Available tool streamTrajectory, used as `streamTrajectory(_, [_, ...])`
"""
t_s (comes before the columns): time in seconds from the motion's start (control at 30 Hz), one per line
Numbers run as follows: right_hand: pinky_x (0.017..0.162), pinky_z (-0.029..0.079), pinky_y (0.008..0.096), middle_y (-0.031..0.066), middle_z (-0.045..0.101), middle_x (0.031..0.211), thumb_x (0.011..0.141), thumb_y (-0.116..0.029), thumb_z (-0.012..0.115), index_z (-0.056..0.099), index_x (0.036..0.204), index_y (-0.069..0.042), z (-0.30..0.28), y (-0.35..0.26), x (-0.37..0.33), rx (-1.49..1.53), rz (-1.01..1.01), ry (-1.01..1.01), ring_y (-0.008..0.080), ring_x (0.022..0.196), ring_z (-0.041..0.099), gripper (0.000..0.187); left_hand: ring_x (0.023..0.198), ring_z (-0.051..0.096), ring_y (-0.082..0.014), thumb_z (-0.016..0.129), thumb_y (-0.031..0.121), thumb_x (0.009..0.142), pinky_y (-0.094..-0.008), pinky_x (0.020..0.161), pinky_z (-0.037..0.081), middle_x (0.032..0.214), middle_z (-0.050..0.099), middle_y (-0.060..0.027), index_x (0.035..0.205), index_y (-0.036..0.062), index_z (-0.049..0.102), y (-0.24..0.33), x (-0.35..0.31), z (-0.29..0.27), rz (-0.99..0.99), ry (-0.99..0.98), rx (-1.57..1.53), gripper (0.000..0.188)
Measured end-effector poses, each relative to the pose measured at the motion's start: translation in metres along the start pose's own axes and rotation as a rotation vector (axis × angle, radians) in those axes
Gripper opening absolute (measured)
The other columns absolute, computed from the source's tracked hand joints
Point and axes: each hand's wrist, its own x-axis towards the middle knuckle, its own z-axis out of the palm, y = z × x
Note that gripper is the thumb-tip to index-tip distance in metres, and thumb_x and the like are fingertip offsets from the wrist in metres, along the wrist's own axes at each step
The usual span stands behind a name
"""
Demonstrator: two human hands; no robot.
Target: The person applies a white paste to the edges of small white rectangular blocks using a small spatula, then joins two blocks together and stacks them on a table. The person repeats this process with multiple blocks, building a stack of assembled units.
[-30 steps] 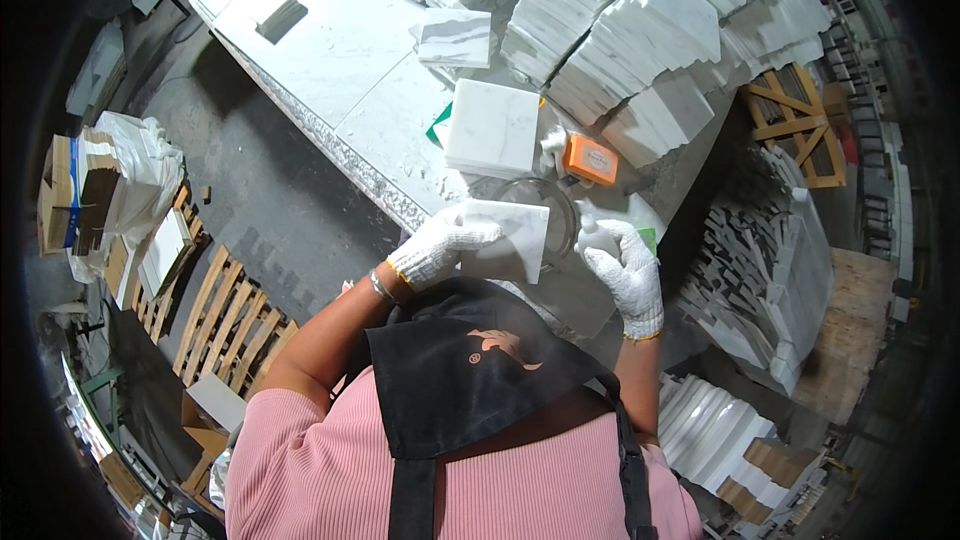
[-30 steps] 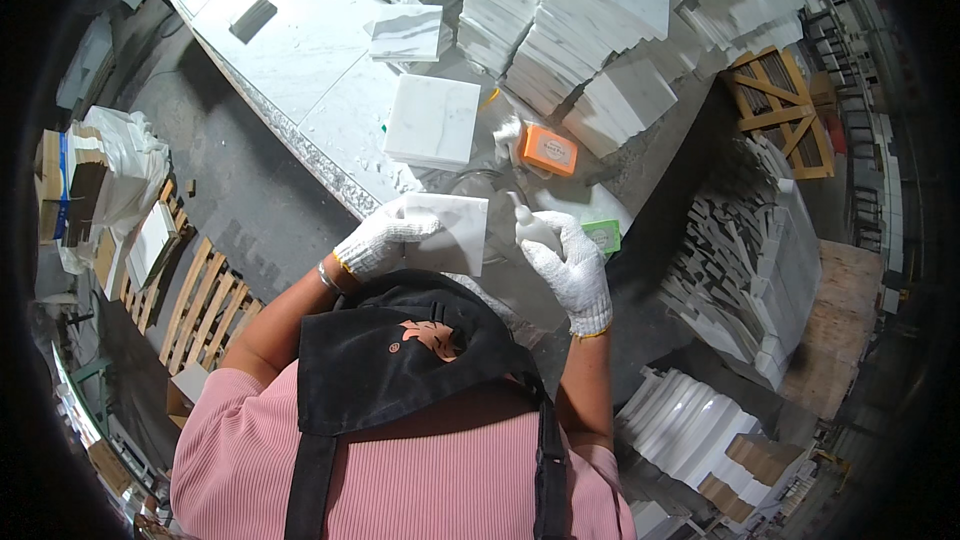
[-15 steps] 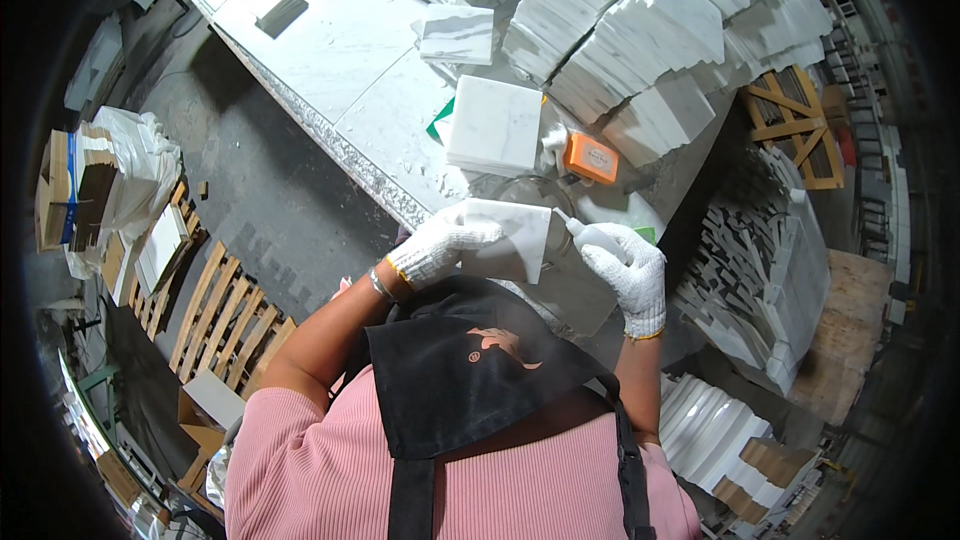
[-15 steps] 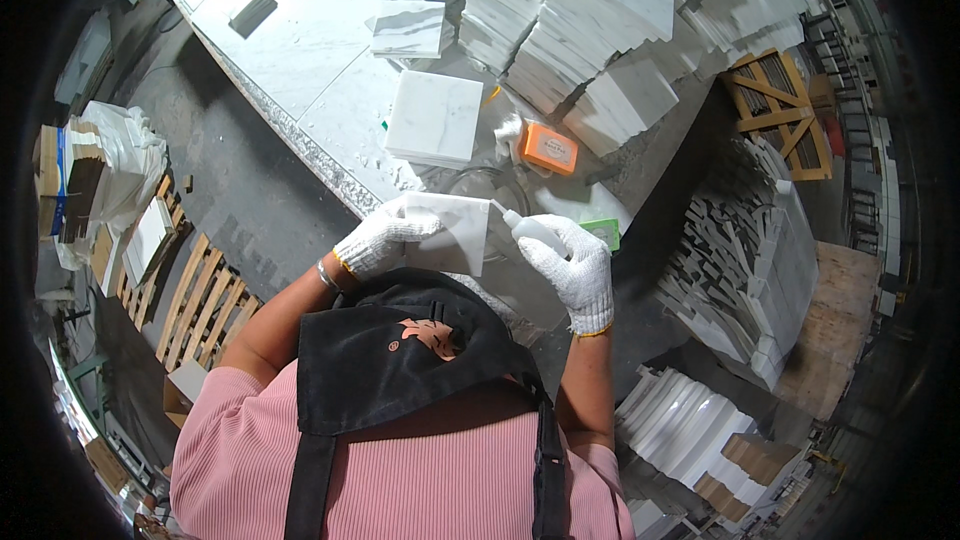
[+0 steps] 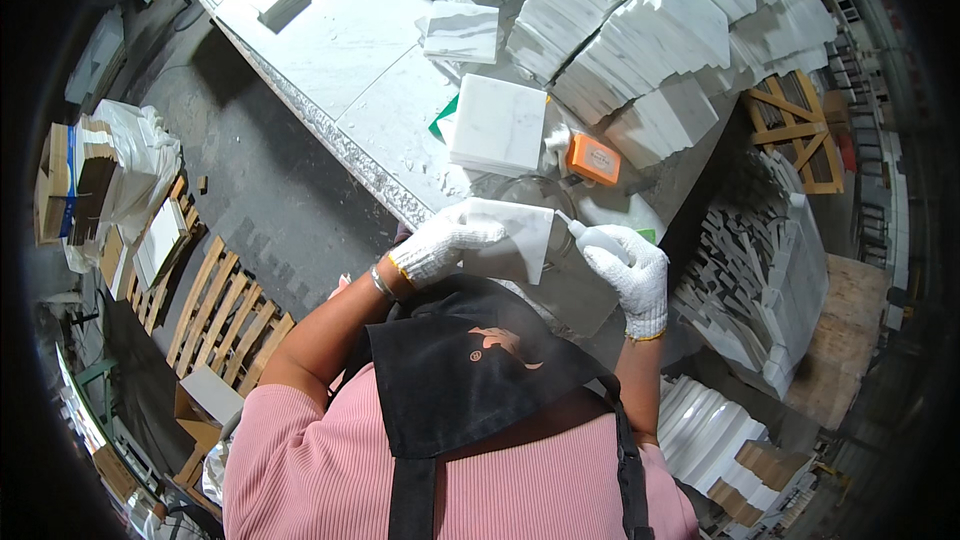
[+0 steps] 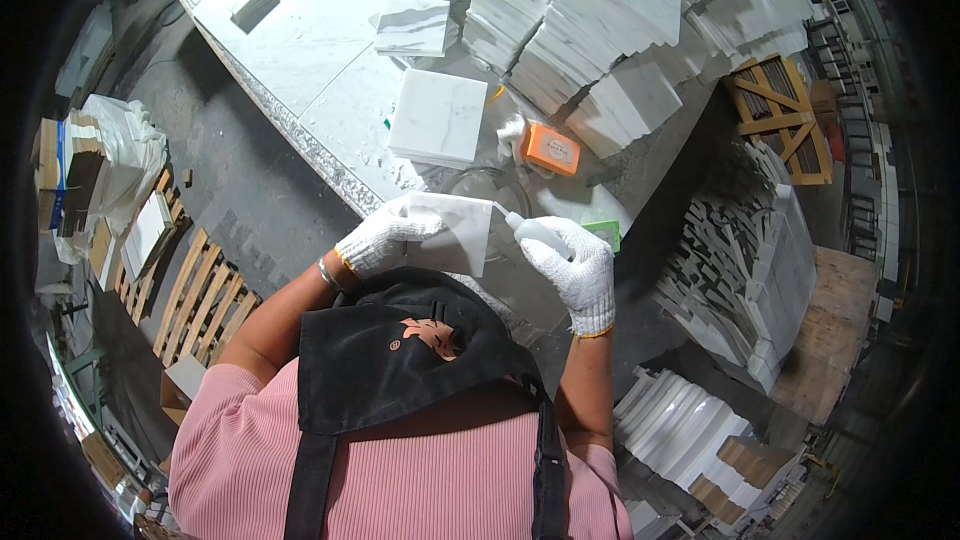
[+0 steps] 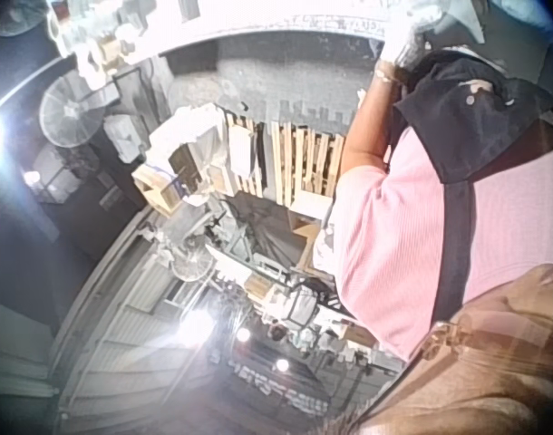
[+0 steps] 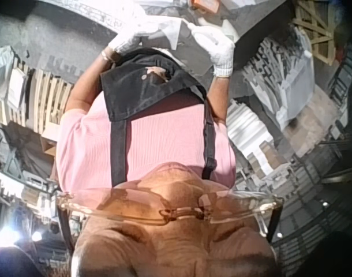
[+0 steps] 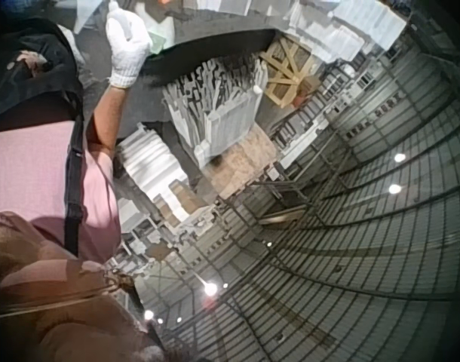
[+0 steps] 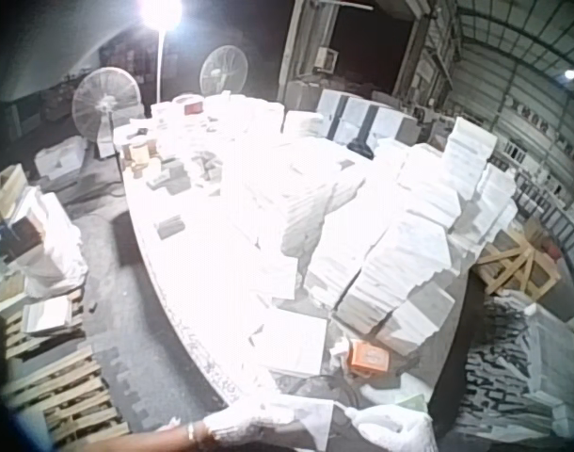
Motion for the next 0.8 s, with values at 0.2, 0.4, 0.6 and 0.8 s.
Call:
streamTrajectory(0.2, [0.077, 0.056, 0.0282, 0.0074, 0.075, 0.096, 0.085, -0.011, 0.076, 0.075, 0.106, 0.002, 0.0, -0.001, 0.001, -0.016, -0.023, -0.009, 0.0126, 0.086, 0.071, 0.025, 0.102, 0.061, -0.0123, 0.078, 0.029, 0.085, -0.0284, 0.092, 0.048, 0.117, 0.07, -0.0043, 0.134, -0.0023, 0.062, 0.0, 0.002, -0.001, 0.002, 0.004, 0.017, 0.06])
streamTrajectory(0.4, [0.077, 0.056, 0.0284, 0.0078, 0.076, 0.096, 0.085, -0.011, 0.076, 0.075, 0.106, 0.002, 0.0, -0.001, 0.002, -0.022, -0.009, -0.011, 0.0128, 0.087, 0.071, 0.025, 0.102, 0.061, -0.0124, 0.077, 0.03, 0.086, -0.0291, 0.093, 0.048, 0.118, 0.07, -0.005, 0.134, -0.0026, 0.063, -0.002, 0.003, -0.002, 0.005, 0.0, 0.007, 0.06])
streamTrajectory(0.6, [0.077, 0.056, 0.0277, 0.0074, 0.076, 0.097, 0.085, -0.009, 0.076, 0.075, 0.106, 0.002, 0.0, 0.001, 0.003, -0.007, -0.006, -0.009, 0.0125, 0.087, 0.071, 0.024, 0.104, 0.062, -0.0131, 0.076, 0.029, 0.087, -0.0302, 0.094, 0.049, 0.12, 0.069, -0.0058, 0.134, -0.0027, 0.062, -0.004, 0.004, -0.005, 0.003, -0.002, 0.025, 0.059])
streamTrajectory(0.8, [0.081, 0.055, 0.0262, 0.0063, 0.075, 0.1, 0.087, -0.005, 0.075, 0.073, 0.11, 0.003, -0.001, 0.01, 0.001, 0.171, 0.077, 0.01, 0.0113, 0.09, 0.069, 0.024, 0.106, 0.062, -0.0146, 0.074, 0.025, 0.089, -0.0317, 0.096, 0.049, 0.122, 0.069, -0.0069, 0.134, -0.0035, 0.062, 0.001, 0.001, 0.0, 0.003, -0.002, 0.014, 0.055])
